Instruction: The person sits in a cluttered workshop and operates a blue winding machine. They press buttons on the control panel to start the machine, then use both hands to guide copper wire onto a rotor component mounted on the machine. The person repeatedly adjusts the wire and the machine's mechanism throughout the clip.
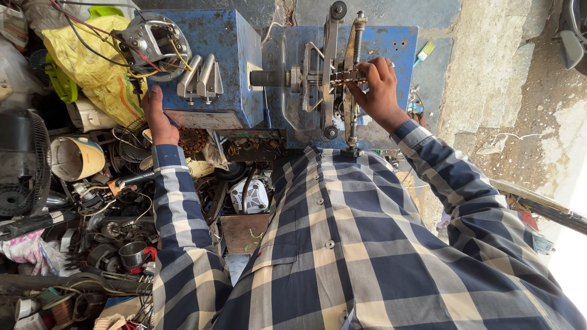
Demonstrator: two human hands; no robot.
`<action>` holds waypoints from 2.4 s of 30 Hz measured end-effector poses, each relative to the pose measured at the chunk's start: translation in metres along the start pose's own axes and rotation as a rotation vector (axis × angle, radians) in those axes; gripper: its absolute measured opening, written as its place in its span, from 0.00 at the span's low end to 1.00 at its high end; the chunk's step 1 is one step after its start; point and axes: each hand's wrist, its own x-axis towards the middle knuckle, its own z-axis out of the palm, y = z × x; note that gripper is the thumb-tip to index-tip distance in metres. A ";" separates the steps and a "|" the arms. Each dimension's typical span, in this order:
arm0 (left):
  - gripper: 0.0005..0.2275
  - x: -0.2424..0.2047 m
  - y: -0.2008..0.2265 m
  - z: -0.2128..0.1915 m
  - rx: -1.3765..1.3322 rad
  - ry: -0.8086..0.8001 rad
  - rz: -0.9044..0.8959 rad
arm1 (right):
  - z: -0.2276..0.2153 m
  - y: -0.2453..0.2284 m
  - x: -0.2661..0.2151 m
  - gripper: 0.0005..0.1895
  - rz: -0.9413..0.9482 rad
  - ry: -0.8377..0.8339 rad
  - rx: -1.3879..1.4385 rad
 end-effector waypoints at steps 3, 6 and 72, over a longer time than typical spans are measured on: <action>0.42 0.000 0.000 0.001 0.001 0.001 0.000 | 0.001 0.001 0.000 0.23 -0.003 0.008 0.002; 0.42 -0.001 0.001 0.000 -0.012 -0.011 -0.010 | 0.002 0.002 -0.001 0.23 0.004 0.005 -0.004; 0.40 0.010 -0.017 -0.006 0.030 0.038 0.005 | 0.001 -0.002 0.002 0.22 0.006 0.032 -0.001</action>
